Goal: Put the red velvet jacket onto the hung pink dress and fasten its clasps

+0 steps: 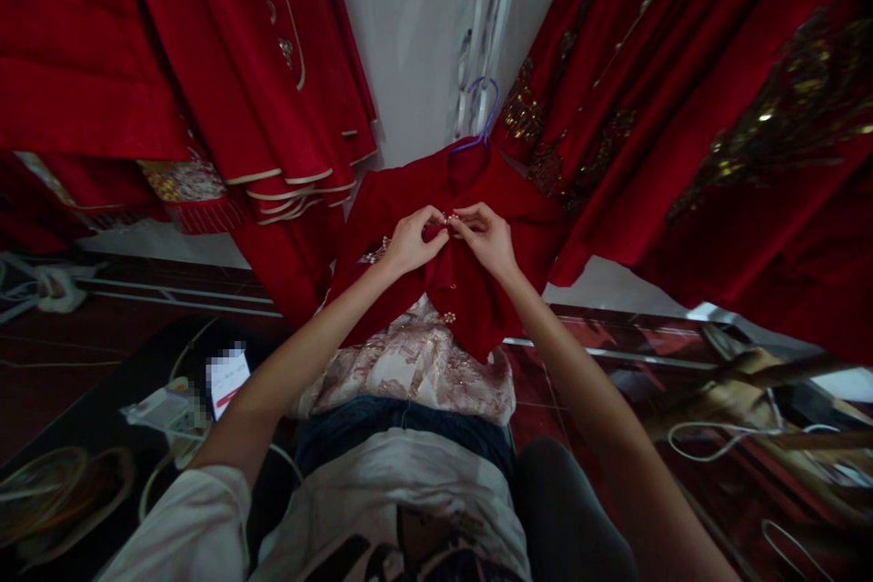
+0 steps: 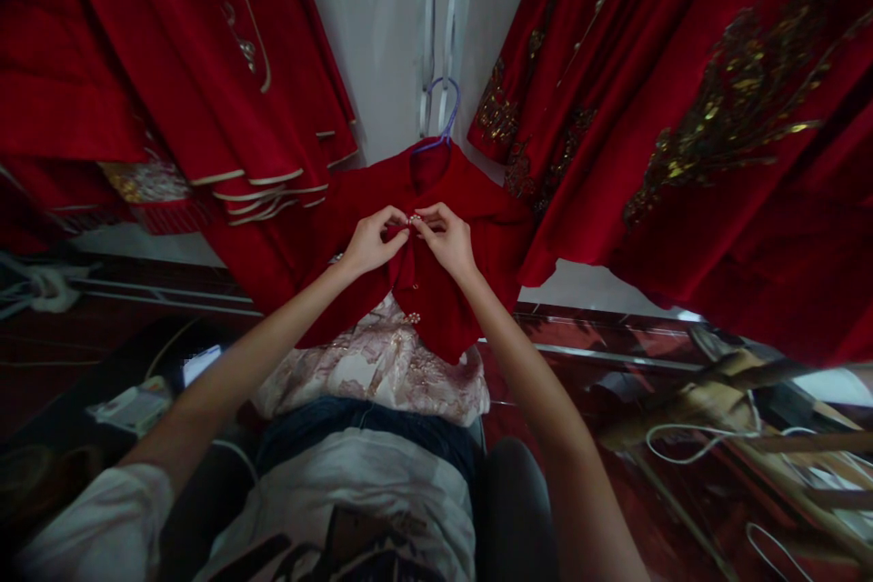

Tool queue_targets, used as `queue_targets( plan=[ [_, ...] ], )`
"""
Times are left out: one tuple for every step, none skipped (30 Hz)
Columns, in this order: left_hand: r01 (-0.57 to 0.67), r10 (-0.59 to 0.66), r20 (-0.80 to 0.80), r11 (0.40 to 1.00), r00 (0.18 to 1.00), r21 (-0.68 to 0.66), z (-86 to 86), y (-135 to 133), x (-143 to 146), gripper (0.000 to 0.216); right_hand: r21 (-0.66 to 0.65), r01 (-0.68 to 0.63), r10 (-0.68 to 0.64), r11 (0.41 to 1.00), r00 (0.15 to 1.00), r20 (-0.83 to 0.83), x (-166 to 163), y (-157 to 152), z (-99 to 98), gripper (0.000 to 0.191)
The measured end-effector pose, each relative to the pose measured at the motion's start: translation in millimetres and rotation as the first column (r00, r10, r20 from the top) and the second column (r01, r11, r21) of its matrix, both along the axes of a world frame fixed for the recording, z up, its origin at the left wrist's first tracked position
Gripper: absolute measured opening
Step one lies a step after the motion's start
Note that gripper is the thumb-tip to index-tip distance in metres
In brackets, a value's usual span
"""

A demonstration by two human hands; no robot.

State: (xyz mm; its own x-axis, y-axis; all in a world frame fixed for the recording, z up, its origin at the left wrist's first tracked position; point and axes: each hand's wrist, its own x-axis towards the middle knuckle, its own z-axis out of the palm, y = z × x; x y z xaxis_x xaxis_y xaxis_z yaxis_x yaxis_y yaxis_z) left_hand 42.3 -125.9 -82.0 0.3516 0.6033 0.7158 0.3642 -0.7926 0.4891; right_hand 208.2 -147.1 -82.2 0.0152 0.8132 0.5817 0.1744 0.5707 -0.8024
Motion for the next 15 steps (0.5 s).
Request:
queue_targets(
  plan=[
    [-0.002,0.002,0.008,1.000,1.000,-0.006,-0.2,1.3,0.3,0.007,0.015,0.020,-0.020,1.000,1.000,0.015,-0.2,-0.8,0.3,0.026],
    [-0.009,0.010,0.016,1.000,1.000,-0.011,-0.5,2.9,0.7,0.008,0.028,0.043,-0.044,0.999,0.998,0.035,-0.2,-1.6,0.8,0.025],
    [-0.018,0.018,0.022,1.000,1.000,-0.016,-0.8,4.8,1.4,0.008,0.036,0.063,-0.065,0.997,0.996,0.056,0.0,-2.3,1.4,0.025],
    [-0.024,0.024,0.025,0.999,0.999,-0.022,-1.1,6.8,2.3,0.008,0.039,0.076,-0.079,0.996,0.994,0.075,0.6,-2.9,2.0,0.025],
    [-0.023,0.024,0.023,0.999,0.999,-0.027,-1.4,8.7,3.3,0.008,0.036,0.081,-0.084,0.996,0.992,0.091,1.5,-3.2,2.6,0.026],
    [-0.020,0.021,0.022,0.999,1.000,-0.029,-1.6,10.5,4.5,0.008,0.028,0.078,-0.081,0.997,0.992,0.100,2.7,-3.3,3.3,0.027],
    [-0.017,0.017,0.018,0.999,1.000,-0.027,-1.7,12.0,5.7,0.007,0.017,0.070,-0.071,0.997,0.992,0.103,4.1,-3.0,3.8,0.028],
    [-0.013,0.013,0.012,1.000,1.000,-0.023,-1.6,13.1,6.8,0.007,0.008,0.060,-0.061,0.998,0.993,0.101,5.6,-2.4,4.4,0.029],
    [-0.010,0.010,0.005,1.000,1.000,-0.018,-1.3,13.7,7.9,0.007,0.001,0.053,-0.053,0.999,0.994,0.096,7.2,-1.6,4.9,0.029],
    [-0.006,0.006,-0.003,1.000,1.000,-0.012,-0.6,13.8,8.7,0.006,-0.004,0.047,-0.047,0.999,0.995,0.090,8.7,-0.5,5.3,0.030],
    [-0.003,0.003,-0.011,1.000,1.000,-0.005,0.3,13.4,9.1,0.006,-0.008,0.044,-0.043,0.999,0.996,0.082,10.0,0.6,5.7,0.031],
    [0.002,-0.001,-0.021,1.000,1.000,0.001,1.5,12.7,9.1,0.006,-0.012,0.040,-0.039,0.999,0.996,0.077,11.2,1.8,6.0,0.031],
    [0.005,-0.005,-0.034,1.000,0.999,0.006,3.0,11.8,8.7,0.005,-0.017,0.038,-0.037,0.999,0.996,0.076,12.1,3.0,6.1,0.032],
    [0.008,-0.007,-0.047,1.000,0.999,0.010,4.6,10.7,7.9,0.005,-0.023,0.036,-0.034,0.999,0.996,0.078,12.9,4.2,6.0,0.032],
    [0.012,-0.011,-0.060,1.000,0.998,0.013,6.1,9.8,6.8,0.005,-0.028,0.032,-0.030,0.999,0.996,0.079,13.5,5.5,5.6,0.032]
  ],
)
